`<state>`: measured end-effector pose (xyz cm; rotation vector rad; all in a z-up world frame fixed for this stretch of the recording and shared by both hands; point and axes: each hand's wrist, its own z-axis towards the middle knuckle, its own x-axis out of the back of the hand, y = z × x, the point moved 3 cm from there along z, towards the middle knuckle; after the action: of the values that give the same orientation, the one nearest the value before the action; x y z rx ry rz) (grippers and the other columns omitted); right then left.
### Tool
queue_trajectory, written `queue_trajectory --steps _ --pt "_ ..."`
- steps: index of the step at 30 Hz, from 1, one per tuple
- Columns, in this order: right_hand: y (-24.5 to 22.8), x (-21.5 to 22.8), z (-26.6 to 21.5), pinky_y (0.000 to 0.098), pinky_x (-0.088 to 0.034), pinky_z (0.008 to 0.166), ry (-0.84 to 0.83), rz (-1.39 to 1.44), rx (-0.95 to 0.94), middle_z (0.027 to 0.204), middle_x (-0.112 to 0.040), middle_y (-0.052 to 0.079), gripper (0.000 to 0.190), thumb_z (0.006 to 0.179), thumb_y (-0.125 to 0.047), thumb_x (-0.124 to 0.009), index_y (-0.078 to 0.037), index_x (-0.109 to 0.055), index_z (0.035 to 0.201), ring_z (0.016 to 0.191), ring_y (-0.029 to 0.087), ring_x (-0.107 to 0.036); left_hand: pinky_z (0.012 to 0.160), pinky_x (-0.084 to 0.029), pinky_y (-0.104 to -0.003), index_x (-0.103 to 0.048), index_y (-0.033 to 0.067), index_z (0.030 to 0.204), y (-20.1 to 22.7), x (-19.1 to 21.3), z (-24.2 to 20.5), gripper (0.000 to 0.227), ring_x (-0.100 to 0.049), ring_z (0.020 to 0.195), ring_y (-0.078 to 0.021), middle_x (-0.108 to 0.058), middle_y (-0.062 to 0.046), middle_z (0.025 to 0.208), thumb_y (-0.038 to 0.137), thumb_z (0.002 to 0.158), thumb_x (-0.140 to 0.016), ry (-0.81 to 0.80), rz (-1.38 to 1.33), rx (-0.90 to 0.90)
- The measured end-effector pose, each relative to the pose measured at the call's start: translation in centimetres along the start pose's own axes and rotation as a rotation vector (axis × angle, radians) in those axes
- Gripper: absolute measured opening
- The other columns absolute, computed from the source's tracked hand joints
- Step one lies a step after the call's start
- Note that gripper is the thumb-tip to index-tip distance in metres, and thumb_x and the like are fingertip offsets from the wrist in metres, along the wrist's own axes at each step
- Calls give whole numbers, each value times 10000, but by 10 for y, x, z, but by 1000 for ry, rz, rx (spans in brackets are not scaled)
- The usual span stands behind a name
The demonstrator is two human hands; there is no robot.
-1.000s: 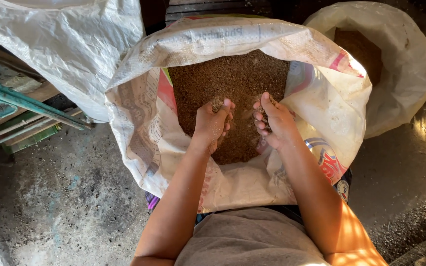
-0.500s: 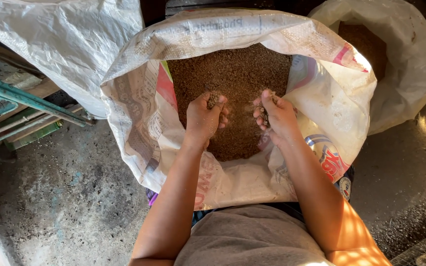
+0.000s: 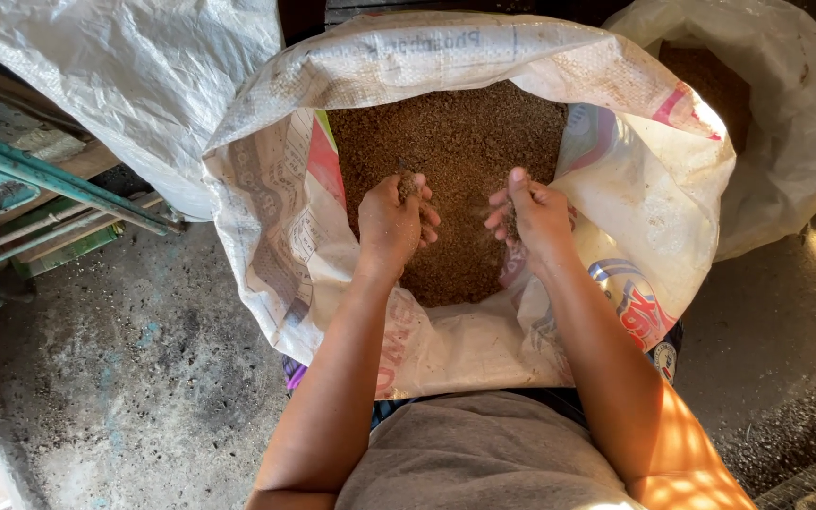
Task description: The person sits on the floor and repeatedly scoops grains from a large sack with both hands, letting them sift through fingers to separate or inspect the material. The hands return the grains to the sack after each handful.
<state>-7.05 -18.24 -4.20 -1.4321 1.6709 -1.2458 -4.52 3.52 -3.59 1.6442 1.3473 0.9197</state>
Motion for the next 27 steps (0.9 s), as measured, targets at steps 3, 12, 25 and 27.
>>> queue_trajectory --steps 3,12,25,27 --pt "-10 2 1 637 -380 1133 -55 -279 -6 1372 -613 250 571 1113 -555 -462 -78 -762 1205 1385 485 -485 581 -536 -390 -713 5 1290 -2 10 9 505 -748 779 -197 -817 -183 1070 376 1236 -375 89 71 -109" --pt "79 -67 40 719 -345 1157 -26 -833 -35 1627 -128 334 741 987 -417 -725 -115 -415 1589 1464 614 -253 1039 -675 -462 -729 107 1435 -181 -43 125 765 -727 1324 -268 -757 -75 1389 306 741 -982 -237 1138 325" --pt "-17 -93 -53 678 -54 1221 -284 -36 -301 1710 -21 280 813 1032 -549 -533 -152 -241 1679 1566 462 -34 1100 -552 -687 -436 30 1691 -108 -54 29 922 -519 1484 -483 -548 -293 1559 554 1015 -780 46 -881 450" --pt "33 -45 4 559 -199 1180 -431 -329 172 1575 -243 226 738 939 -455 -617 -101 -407 1552 1446 391 -248 1257 -146 -835 -378 -22 1716 -64 -38 9 1050 -151 1686 -534 -260 -338 1791 442 875 -803 -16 -634 437"
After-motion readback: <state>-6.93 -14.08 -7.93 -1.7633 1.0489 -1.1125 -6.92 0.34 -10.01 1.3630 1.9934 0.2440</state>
